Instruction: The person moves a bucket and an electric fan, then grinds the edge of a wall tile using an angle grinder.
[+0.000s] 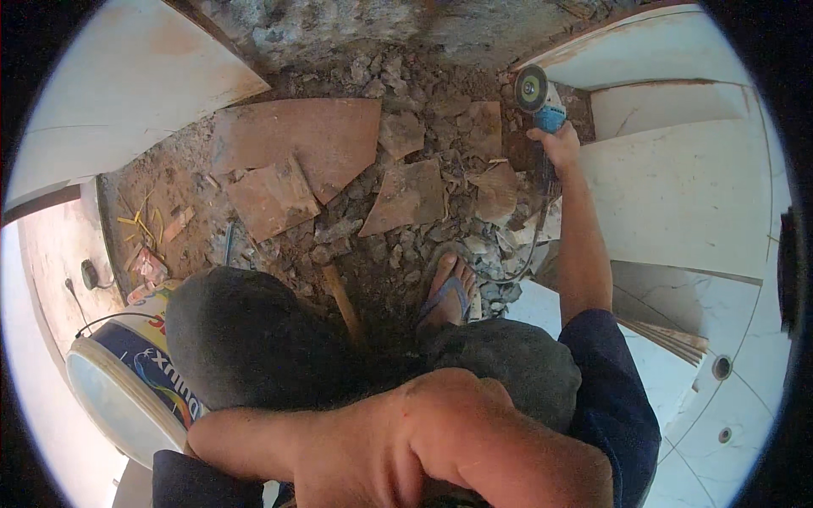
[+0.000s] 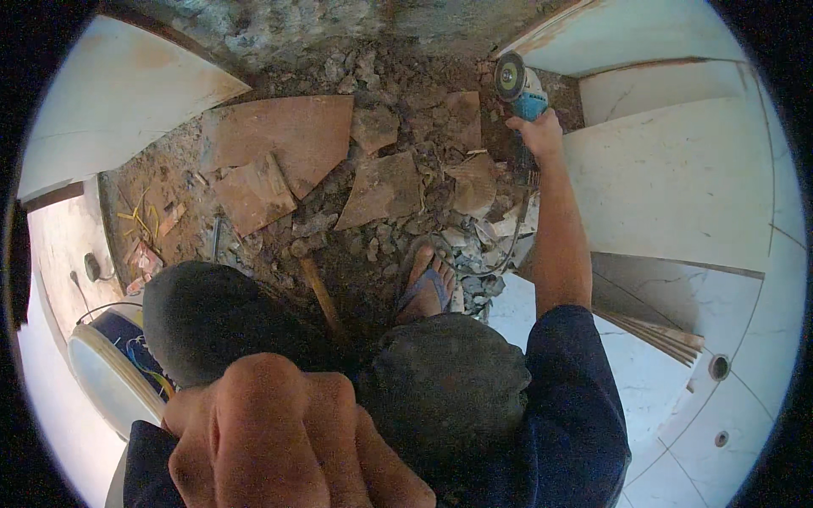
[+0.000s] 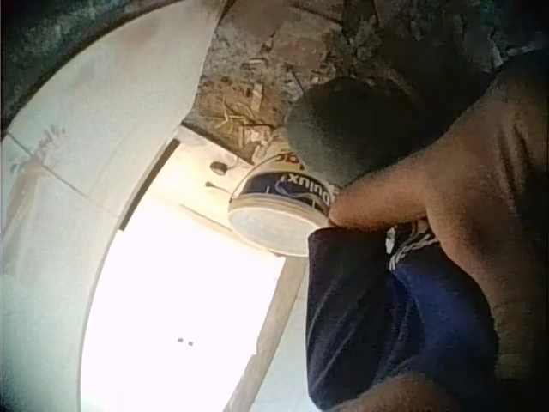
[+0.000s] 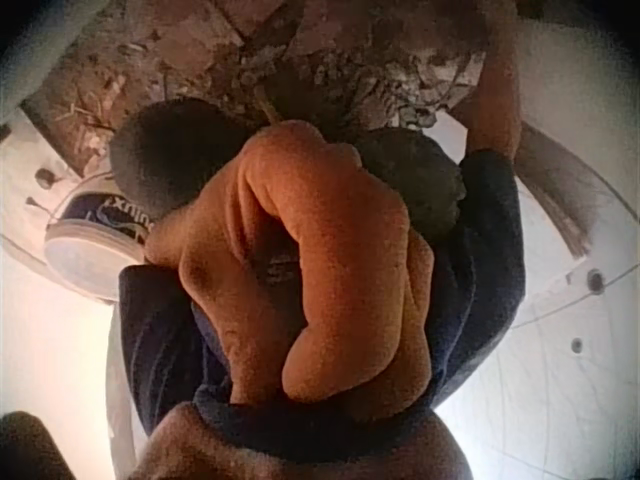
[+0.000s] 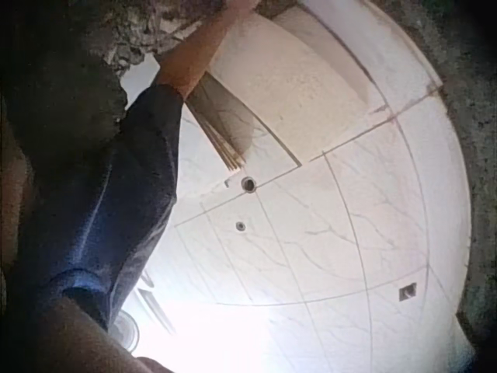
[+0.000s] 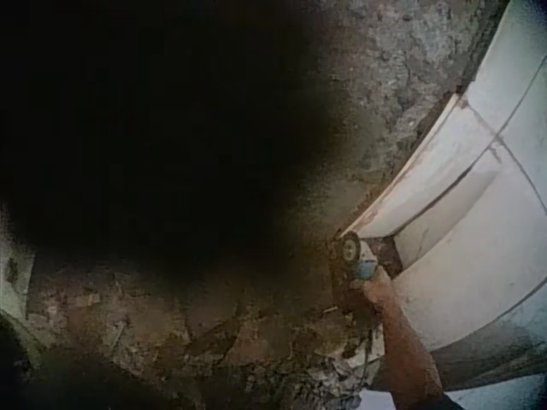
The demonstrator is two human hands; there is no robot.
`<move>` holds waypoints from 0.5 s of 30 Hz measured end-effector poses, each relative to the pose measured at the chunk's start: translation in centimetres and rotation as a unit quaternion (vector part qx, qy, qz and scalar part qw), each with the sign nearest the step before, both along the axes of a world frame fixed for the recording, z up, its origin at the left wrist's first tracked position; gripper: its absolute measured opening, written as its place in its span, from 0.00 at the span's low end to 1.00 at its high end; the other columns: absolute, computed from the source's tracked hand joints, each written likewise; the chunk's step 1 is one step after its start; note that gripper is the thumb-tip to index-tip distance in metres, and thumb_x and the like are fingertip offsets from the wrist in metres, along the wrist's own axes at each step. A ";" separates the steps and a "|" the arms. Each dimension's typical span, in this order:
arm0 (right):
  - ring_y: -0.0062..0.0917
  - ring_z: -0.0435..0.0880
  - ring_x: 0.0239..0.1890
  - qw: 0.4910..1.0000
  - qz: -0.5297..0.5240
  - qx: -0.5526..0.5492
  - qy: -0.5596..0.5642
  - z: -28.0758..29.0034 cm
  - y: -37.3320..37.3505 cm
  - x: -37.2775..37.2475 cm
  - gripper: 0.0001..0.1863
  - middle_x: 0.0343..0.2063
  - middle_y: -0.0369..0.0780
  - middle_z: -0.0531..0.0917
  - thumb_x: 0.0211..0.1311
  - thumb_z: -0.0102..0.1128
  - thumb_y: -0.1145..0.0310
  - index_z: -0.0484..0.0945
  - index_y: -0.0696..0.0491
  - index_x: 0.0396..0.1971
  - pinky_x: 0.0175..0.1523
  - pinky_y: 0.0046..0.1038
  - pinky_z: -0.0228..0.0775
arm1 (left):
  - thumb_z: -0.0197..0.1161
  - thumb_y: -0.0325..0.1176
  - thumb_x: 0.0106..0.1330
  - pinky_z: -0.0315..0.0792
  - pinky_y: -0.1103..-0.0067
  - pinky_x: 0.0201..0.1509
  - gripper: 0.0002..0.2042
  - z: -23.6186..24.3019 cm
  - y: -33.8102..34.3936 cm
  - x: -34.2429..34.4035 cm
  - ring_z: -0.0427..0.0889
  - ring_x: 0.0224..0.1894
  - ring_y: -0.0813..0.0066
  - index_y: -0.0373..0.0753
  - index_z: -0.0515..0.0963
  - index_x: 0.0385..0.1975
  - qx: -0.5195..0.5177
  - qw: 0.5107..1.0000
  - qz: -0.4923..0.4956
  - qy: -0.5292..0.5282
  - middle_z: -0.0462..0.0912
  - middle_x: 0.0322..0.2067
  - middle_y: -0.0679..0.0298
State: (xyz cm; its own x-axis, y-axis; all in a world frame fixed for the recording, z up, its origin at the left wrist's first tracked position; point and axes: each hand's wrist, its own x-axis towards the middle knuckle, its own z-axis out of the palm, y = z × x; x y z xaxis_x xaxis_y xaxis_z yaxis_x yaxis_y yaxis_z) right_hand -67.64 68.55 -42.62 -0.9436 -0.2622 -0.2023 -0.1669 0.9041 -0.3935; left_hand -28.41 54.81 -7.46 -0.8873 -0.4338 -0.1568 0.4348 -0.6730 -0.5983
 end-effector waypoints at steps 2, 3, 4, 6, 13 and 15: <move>0.41 0.85 0.49 1.000 -0.011 -0.010 -0.014 -0.2 0.2 -0.2 0.36 0.43 0.50 0.86 0.38 0.79 0.52 0.79 0.62 0.44 0.55 0.37 0.74 | 0.76 0.23 0.57 0.74 0.73 0.19 0.18 -0.1 0.0 -0.2 0.79 0.17 0.61 0.18 0.77 0.40 -0.004 1.000 0.001 0.004 0.81 0.24 0.50; 0.40 0.85 0.48 1.000 -0.011 -0.021 -0.013 -0.3 0.2 -0.3 0.35 0.43 0.50 0.86 0.38 0.80 0.53 0.80 0.62 0.45 0.55 0.37 0.74 | 0.76 0.23 0.57 0.74 0.73 0.19 0.18 -0.1 0.1 -0.3 0.79 0.17 0.61 0.18 0.77 0.40 -0.005 1.000 0.001 0.007 0.81 0.24 0.50; 0.40 0.85 0.48 0.999 -0.022 -0.029 -0.004 -0.3 0.2 -0.3 0.35 0.43 0.49 0.86 0.38 0.80 0.54 0.80 0.62 0.45 0.55 0.36 0.74 | 0.76 0.23 0.57 0.74 0.73 0.19 0.18 -0.2 0.1 -0.4 0.79 0.17 0.61 0.18 0.77 0.40 -0.005 1.000 0.001 0.009 0.81 0.24 0.50; 0.38 0.85 0.47 0.999 -0.001 -0.034 0.001 -0.2 0.1 -0.2 0.35 0.43 0.49 0.86 0.38 0.80 0.56 0.80 0.62 0.45 0.54 0.36 0.74 | 0.76 0.23 0.57 0.74 0.73 0.19 0.18 -0.1 0.2 -0.6 0.79 0.17 0.61 0.18 0.77 0.40 -0.007 1.000 0.001 0.011 0.81 0.24 0.50; 0.46 0.84 0.52 0.994 0.042 -0.070 -0.067 1.2 -0.2 0.4 0.41 0.47 0.54 0.85 0.36 0.81 0.53 0.77 0.65 0.48 0.56 0.41 0.75 | 0.76 0.23 0.57 0.74 0.73 0.19 0.18 -0.3 0.6 -0.5 0.79 0.17 0.61 0.18 0.77 0.40 -0.020 1.000 0.006 0.022 0.81 0.24 0.50; 0.46 0.84 0.52 0.996 0.020 -0.054 -0.070 1.0 -0.2 0.2 0.41 0.47 0.54 0.85 0.36 0.81 0.53 0.77 0.65 0.48 0.56 0.41 0.75 | 0.76 0.23 0.57 0.74 0.73 0.19 0.17 -0.3 0.7 -0.6 0.79 0.17 0.61 0.18 0.77 0.40 -0.022 0.999 0.008 0.025 0.81 0.24 0.50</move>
